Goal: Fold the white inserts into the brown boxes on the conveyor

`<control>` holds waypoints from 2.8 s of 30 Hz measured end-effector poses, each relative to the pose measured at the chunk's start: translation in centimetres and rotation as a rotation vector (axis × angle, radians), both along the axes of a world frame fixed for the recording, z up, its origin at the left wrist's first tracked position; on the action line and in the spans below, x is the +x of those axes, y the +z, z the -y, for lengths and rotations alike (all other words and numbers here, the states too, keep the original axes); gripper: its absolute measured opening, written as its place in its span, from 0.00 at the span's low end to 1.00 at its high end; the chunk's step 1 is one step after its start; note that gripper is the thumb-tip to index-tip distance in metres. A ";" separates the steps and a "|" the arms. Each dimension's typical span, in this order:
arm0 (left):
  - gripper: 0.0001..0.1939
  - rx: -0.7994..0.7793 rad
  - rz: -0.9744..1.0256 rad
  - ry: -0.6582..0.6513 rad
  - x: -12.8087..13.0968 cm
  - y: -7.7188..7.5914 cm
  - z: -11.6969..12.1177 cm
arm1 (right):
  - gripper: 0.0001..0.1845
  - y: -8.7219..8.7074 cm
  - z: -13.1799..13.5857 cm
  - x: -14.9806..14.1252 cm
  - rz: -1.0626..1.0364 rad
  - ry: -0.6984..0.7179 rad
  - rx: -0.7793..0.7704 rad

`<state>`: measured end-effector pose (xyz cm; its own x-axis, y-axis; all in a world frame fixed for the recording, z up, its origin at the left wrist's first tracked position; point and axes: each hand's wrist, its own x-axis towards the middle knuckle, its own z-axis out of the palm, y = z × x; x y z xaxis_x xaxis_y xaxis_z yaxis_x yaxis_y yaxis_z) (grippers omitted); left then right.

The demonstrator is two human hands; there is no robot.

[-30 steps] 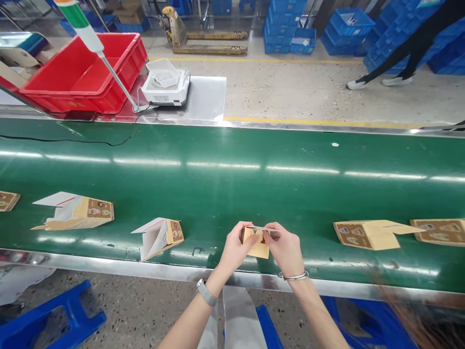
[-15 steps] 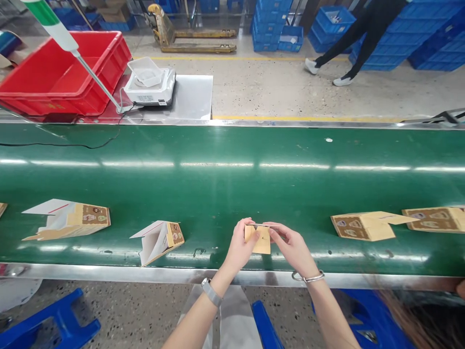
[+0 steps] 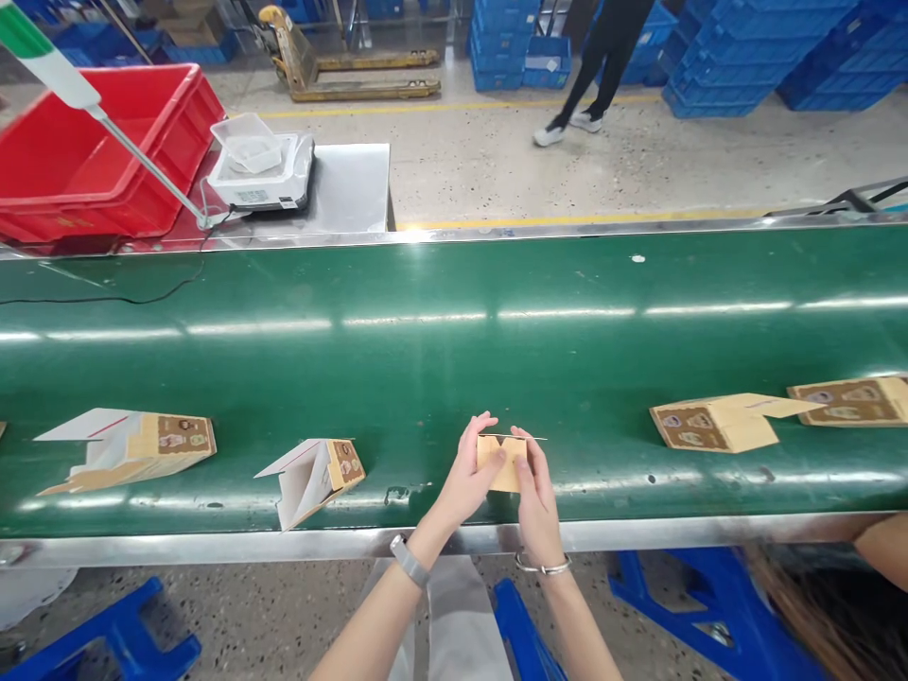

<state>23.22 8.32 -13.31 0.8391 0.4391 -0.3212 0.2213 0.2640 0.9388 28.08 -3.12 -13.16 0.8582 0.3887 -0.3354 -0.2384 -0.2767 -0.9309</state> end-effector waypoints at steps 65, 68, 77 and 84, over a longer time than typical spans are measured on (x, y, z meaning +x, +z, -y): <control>0.41 0.450 0.026 0.034 -9.8 -0.7 -2.7 | 0.29 6.6 4.5 0.1 1.096 0.300 -0.243; 0.41 0.503 0.077 -0.092 -9.6 0.4 -6.1 | 0.34 4.7 1.7 -2.9 0.650 0.413 -0.089; 0.23 0.503 0.170 0.158 -8.5 -1.6 -2.2 | 0.41 -0.1 -2.9 -4.1 0.421 0.260 -0.054; 0.18 0.701 0.096 -0.024 -7.4 -0.9 -1.5 | 0.23 -0.7 -0.9 -0.7 0.679 0.367 -0.096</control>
<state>15.81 9.85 -14.25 0.8617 0.4962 0.1062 0.1271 -0.4136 0.9016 27.35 -2.24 -13.84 0.7100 0.6831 0.1710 0.4976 -0.3149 -0.8082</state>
